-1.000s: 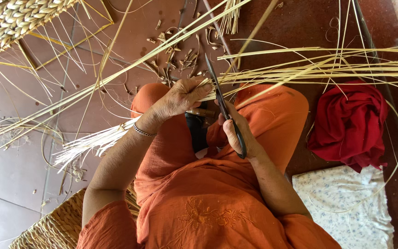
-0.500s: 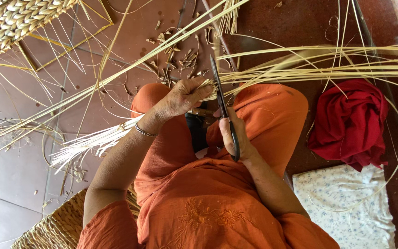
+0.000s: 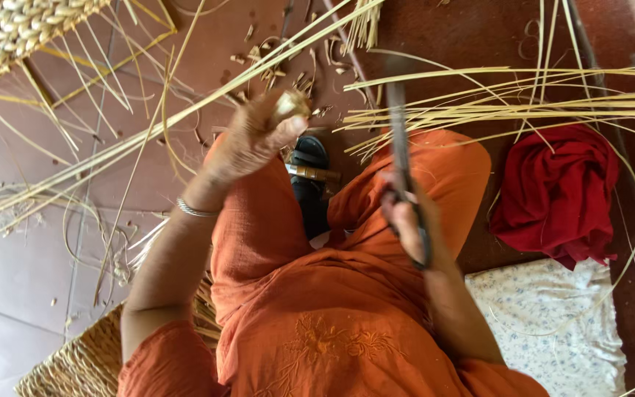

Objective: The person sits on the floor sorting through bundles of thin bamboo/palm weaving strips, aligning them and using scissors to trim the ends of the bundle. They gather loose strips from the floor, bunch them together, and continue trimming and arranging the bundle.

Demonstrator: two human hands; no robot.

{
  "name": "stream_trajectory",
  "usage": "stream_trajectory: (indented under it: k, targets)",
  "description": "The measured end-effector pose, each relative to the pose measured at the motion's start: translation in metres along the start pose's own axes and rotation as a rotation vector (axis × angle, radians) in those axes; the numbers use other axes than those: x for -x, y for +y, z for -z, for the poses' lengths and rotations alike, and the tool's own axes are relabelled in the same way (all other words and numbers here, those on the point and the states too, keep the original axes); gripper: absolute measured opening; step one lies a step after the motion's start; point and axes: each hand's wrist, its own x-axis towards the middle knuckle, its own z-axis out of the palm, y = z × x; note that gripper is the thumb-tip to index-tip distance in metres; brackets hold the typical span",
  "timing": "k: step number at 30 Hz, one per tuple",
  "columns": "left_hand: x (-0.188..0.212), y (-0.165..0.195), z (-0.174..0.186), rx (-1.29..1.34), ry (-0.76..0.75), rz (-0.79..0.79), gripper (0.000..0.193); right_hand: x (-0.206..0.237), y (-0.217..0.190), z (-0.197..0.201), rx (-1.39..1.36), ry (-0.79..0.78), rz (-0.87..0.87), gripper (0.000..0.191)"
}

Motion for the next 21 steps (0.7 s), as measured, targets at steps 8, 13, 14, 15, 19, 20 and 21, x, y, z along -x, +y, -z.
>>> stream_trajectory:
  k: [8,13,14,15,19,20,21]
  targets:
    - [0.031,0.016,0.041,-0.548,0.214,-0.108,0.036,0.089,-0.009,0.078,0.790,0.486,-0.041,0.056]
    - [0.049,0.019,0.068,-0.209,0.315,-0.158,0.013,0.151,0.022,0.101,0.819,0.645,-0.226,0.060]
    - [0.050,0.021,0.069,-0.197,0.326,-0.154,0.016,0.160,0.031,0.104,0.804,0.643,-0.201,0.062]
    - [0.049,0.024,0.067,-0.185,0.337,-0.151,0.019,0.168,0.039,0.107,0.789,0.637,-0.175,0.063]
    - [0.050,0.064,0.054,-0.405,0.323,-0.076,0.006,0.184,0.074,0.114,0.977,0.747,-0.289,0.063]
    - [0.045,0.074,0.047,-0.390,0.317,-0.079,0.007,0.183,0.081,0.117,1.026,0.748,-0.266,0.061]
    - [0.041,0.085,0.039,-0.375,0.311,-0.083,0.008,0.181,0.088,0.119,1.077,0.747,-0.240,0.058]
